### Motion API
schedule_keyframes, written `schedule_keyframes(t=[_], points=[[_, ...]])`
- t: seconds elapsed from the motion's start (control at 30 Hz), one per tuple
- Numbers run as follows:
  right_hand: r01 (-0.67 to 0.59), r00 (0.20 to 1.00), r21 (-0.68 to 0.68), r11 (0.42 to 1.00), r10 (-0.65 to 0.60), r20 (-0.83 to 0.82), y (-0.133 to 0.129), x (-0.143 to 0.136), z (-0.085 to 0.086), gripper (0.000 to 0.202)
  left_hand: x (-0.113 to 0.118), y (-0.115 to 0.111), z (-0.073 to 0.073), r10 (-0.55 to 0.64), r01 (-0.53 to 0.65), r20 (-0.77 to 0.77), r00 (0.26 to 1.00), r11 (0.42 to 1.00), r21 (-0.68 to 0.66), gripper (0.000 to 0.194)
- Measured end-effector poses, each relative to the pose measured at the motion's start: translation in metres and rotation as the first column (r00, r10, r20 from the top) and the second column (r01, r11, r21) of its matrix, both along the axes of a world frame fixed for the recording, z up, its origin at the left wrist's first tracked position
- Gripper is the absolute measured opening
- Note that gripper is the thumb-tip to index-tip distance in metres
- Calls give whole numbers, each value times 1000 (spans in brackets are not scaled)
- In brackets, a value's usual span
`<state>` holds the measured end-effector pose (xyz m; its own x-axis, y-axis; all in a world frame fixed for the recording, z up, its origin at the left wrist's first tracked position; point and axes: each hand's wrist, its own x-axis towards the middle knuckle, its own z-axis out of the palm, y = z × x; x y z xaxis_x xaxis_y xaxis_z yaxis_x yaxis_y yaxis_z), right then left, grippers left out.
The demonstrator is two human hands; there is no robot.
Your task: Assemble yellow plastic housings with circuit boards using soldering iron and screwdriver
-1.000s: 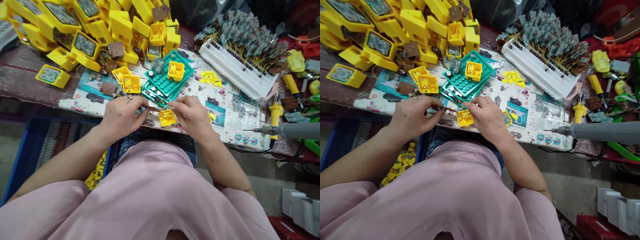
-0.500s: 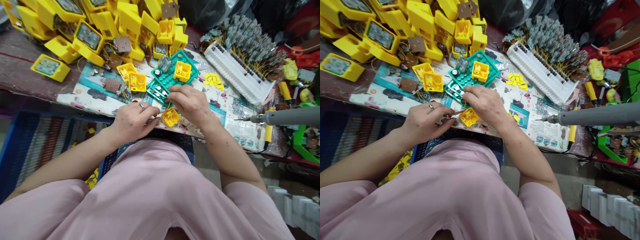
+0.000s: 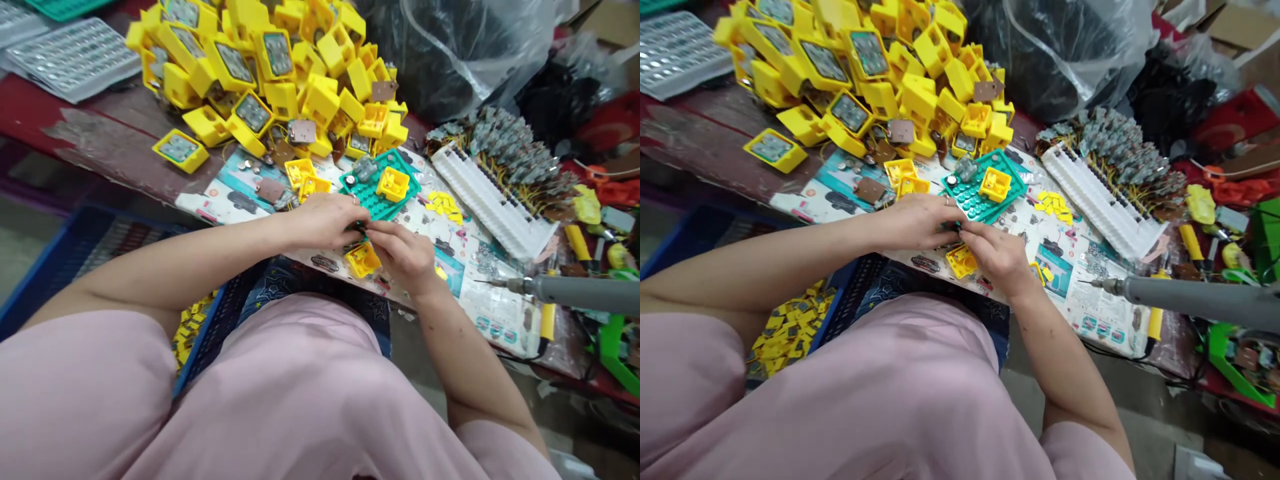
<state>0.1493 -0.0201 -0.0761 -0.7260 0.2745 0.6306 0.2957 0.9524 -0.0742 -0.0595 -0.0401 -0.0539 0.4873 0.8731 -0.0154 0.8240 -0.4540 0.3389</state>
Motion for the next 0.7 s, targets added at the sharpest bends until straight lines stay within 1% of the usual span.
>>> schedule_keyframes(t=[0.13, 0.2, 0.3, 0.37, 0.43, 0.5, 0.57, 0.6, 0.63, 0.7], points=[[-14, 1000, 48, 999, 13, 22, 0, 2, -1, 19, 4, 2, 1, 20, -18, -46, 999, 999, 43, 23], [2, 1000, 47, 999, -3, 15, -2, 3, 0, 18, 3, 2, 1, 4, 4, -86, 996, 996, 86, 23], [45, 999, 16, 999, -45, 6, -7, 4, 5, 15, -1, 3, -1, 3, 28, -196, 981, 988, 151, 24], [87, 996, -18, 996, -87, 34, -12, 7, 8, 13, -3, 4, -3, 37, 10, -238, 971, 981, 192, 24], [121, 991, -54, 991, -117, 69, -18, 11, 11, 12, -6, 4, -3, 83, -27, -241, 967, 974, 226, 27], [133, 989, -93, 987, -126, 71, -25, 15, 13, 13, -9, 1, -2, 131, -83, -208, 969, 971, 226, 32], [145, 988, -133, 981, -137, 67, -31, 17, 14, 15, -11, -6, 0, 148, -127, -101, 984, 974, 190, 37], [159, 986, -155, 975, -150, 67, -34, 18, 14, 16, -11, -10, 0, 125, -120, -16, 992, 978, 169, 38], [174, 984, -185, 967, -164, 68, -36, 18, 14, 16, -11, -14, 0, 74, -84, 70, 995, 985, 152, 38], [207, 978, -295, 933, -203, 47, -40, 17, 14, 14, -10, -23, -2, -41, 19, 178, 983, 992, 125, 36]])
